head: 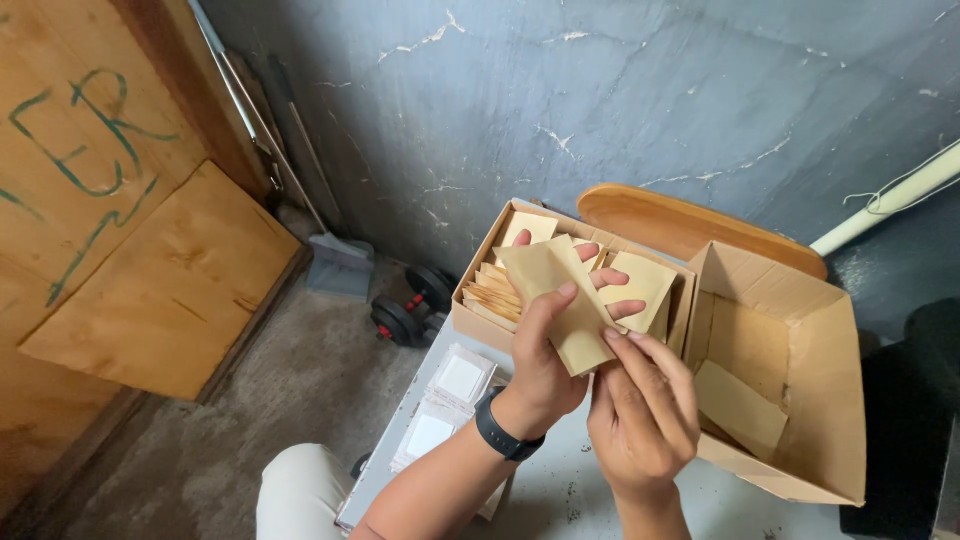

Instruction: Inserting small square packets into paper envelopes for packaging

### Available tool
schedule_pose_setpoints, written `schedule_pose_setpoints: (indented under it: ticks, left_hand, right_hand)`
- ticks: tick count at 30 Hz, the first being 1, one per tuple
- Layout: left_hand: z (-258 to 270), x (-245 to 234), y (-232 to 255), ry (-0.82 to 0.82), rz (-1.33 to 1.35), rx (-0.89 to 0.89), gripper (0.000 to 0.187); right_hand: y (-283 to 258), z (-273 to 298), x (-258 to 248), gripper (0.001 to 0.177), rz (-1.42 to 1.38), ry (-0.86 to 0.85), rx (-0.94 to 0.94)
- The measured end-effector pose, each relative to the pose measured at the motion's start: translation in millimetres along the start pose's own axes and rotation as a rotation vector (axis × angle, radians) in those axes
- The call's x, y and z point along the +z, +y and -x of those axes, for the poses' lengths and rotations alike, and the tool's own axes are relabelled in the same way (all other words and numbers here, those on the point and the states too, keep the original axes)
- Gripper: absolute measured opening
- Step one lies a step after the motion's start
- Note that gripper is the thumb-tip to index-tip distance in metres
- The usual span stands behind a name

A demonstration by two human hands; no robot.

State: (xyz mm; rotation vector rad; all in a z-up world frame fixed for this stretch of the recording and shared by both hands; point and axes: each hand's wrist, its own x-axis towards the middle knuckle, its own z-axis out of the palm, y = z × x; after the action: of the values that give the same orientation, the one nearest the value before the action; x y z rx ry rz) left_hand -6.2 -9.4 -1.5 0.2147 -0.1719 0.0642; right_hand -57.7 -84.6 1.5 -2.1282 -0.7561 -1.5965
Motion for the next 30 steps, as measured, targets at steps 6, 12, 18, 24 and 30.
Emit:
schedule_pose_setpoints:
  ticks: [6,12,18,24,30]
  left_hand:
    - [-9.9,11.6,20.9,0.182,0.060,-0.048,0.062]
    - [-9.8,-2.6,11.5,0.050,0.169,-0.033,0.051]
    - [0.7,-0.9,3.4,0.002,0.090,-0.026,0.057]
    - [8.1,6.2,-2.7,-0.014,0.100,-0.139,0.060]
    - [8.5,4.6,-7.8,0.049,0.066,-0.114,0.066]
  right_hand:
    - [-1.0,2.9,-2.3,0.013,-0.027,-0.011,-0.027]
    - [3.8,8.2,3.5,0.015,-0.020,-0.056,-0.030]
    - [5.1,14.8,5.8,0.012,0.044,-0.003,-0.009]
    - [8.8,20.1,4.3,0.028,0.043,-0.036,0.018]
    - [13.3,27.3,0.1,0.015,0.084,-0.142,0.058]
